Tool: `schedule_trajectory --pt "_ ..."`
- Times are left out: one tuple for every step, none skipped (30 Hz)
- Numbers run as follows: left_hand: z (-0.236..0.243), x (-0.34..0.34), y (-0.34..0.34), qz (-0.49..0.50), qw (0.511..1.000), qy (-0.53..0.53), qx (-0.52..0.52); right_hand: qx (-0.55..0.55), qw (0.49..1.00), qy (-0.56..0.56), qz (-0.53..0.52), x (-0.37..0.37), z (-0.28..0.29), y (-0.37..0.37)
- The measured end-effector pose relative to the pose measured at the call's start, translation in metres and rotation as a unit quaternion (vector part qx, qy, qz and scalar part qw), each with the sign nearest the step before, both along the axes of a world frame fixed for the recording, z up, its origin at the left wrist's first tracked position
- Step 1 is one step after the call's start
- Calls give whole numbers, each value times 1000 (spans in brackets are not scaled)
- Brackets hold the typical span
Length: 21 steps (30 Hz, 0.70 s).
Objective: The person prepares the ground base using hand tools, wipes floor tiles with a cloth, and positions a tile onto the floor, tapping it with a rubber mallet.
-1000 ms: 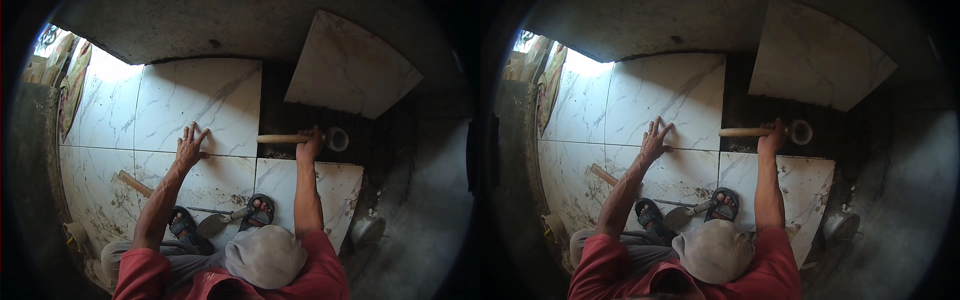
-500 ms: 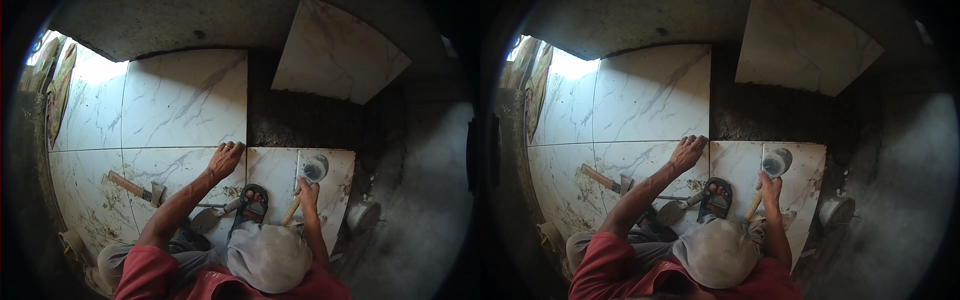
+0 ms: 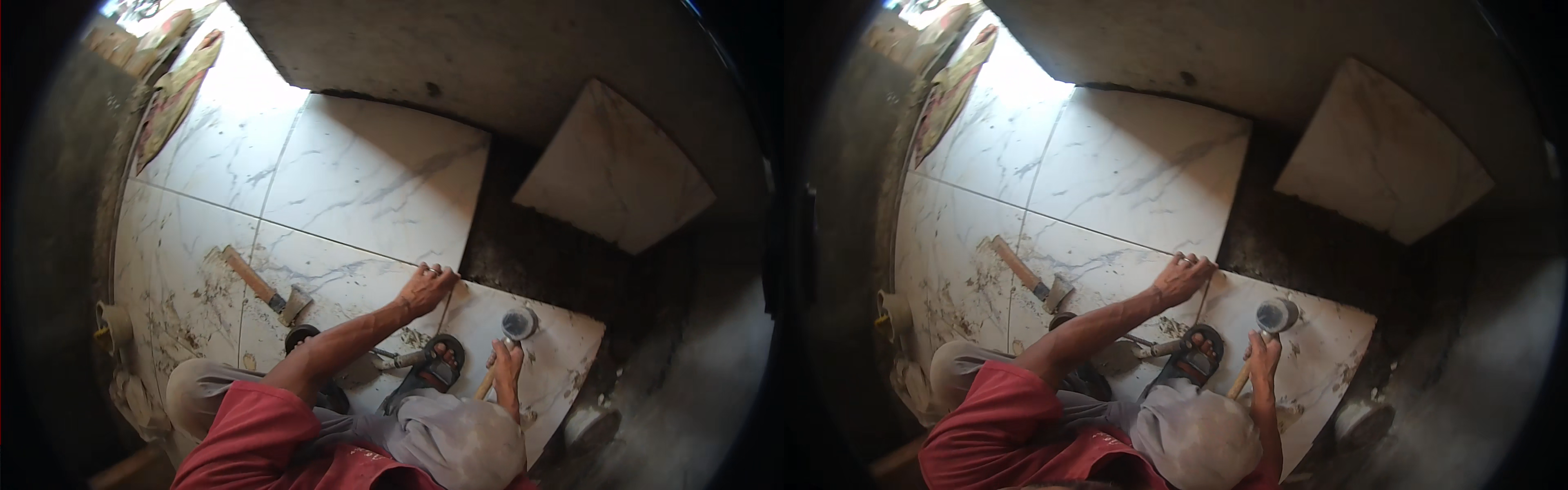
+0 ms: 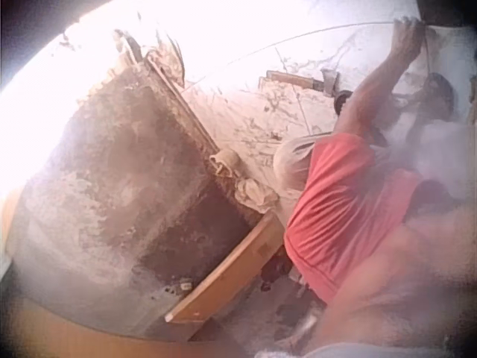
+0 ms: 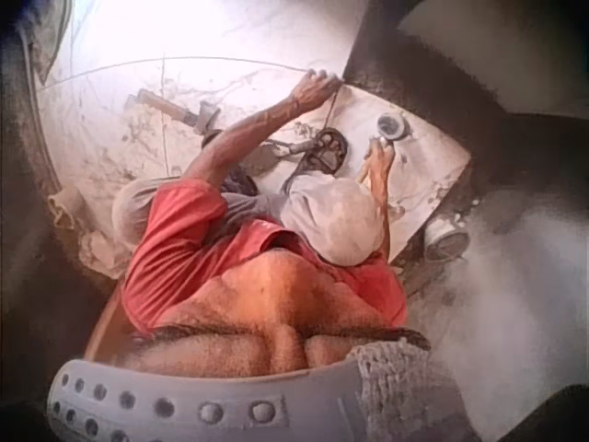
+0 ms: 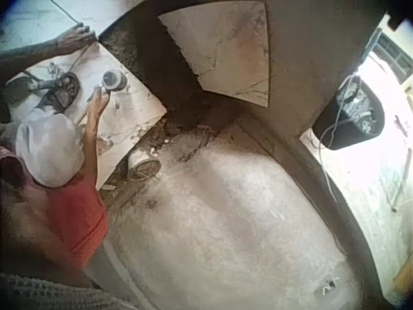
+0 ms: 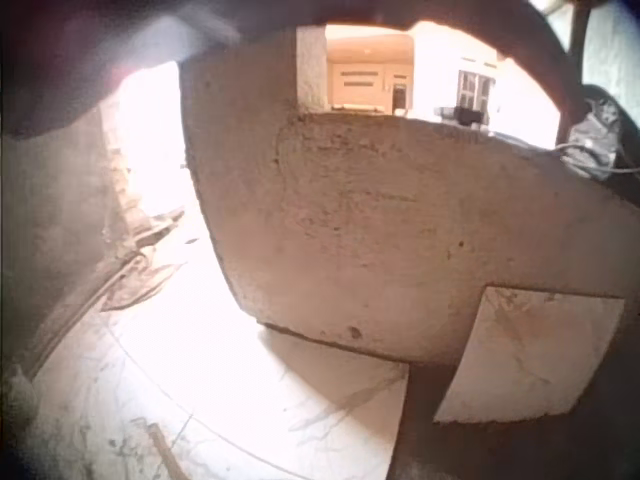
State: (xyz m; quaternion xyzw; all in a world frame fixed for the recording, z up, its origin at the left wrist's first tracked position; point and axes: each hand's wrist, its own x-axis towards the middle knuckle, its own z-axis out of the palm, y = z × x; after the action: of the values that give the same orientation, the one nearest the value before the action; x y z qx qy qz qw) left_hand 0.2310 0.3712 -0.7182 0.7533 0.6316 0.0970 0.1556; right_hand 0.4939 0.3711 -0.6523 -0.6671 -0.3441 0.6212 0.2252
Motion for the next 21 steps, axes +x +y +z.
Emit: schedule_trajectory --pt "6 -1 5 -22 999 23 -19 -1 1000 -5 13 -4 0 -4" --pt "-6 -7 -4 9 999 0 35 -20 999 -3 38 -17 0 -15" --pt "-7 -4 5 7 1000 -9 -8 -27 998 -14 55 -19 5 -20" --pt "-2 -3 19 -17 999 -10 -31 -20 997 -30 75 -13 1 -25" --pt "-1 -1 30 -22 999 -20 -18 -13 994 -47 95 -6 -2 -30" --pt "-4 -1 37 -31 999 -18 -16 -31 988 -81 129 -1 -3 -34" --pt "-11 0 43 -40 999 -30 -22 -50 979 -116 160 5 -3 -38" --pt "-7 -1 50 -57 998 -18 -15 -39 978 -113 168 17 -14 -44" --pt "-2 -6 51 -71 997 -4 -15 -7 982 -100 161 29 -35 -55" --pt "0 -10 49 -61 998 1 -19 18 984 -86 153 37 -50 -63" --pt "-1 -13 46 -57 998 -20 -26 13 983 -81 162 39 -54 -69" --pt "-2 -12 45 -59 997 -44 -30 -8 985 -85 151 44 -55 -73" --pt "-3 -12 43 -56 997 -44 -34 -7 985 -93 149 47 -58 -75" --pt "-4 -12 42 -59 997 -45 -23 -5 984 -101 147 50 -62 -76" --pt "-5 -13 40 -61 997 -48 -5 3 982 -113 149 50 -59 -75" --pt "-7 -13 38 -59 997 -50 -2 -3 983 -130 131 50 -57 -74" --pt "-9 -14 34 -55 997 -44 -8 -8 982 -148 113 48 -55 -73" --pt "-8 -15 36 -53 998 -37 -18 -8 983 -148 113 52 -59 -70" --pt "-7 -15 36 -53 998 -37 -18 -11 976 -183 115 55 -64 -69" --pt "-7 -17 34 -54 997 -46 -20 -13 969 -218 118 58 -69 -68" --pt "-7 -20 31 -53 997 -56 -24 -15 968 -217 122 54 -67 -69"
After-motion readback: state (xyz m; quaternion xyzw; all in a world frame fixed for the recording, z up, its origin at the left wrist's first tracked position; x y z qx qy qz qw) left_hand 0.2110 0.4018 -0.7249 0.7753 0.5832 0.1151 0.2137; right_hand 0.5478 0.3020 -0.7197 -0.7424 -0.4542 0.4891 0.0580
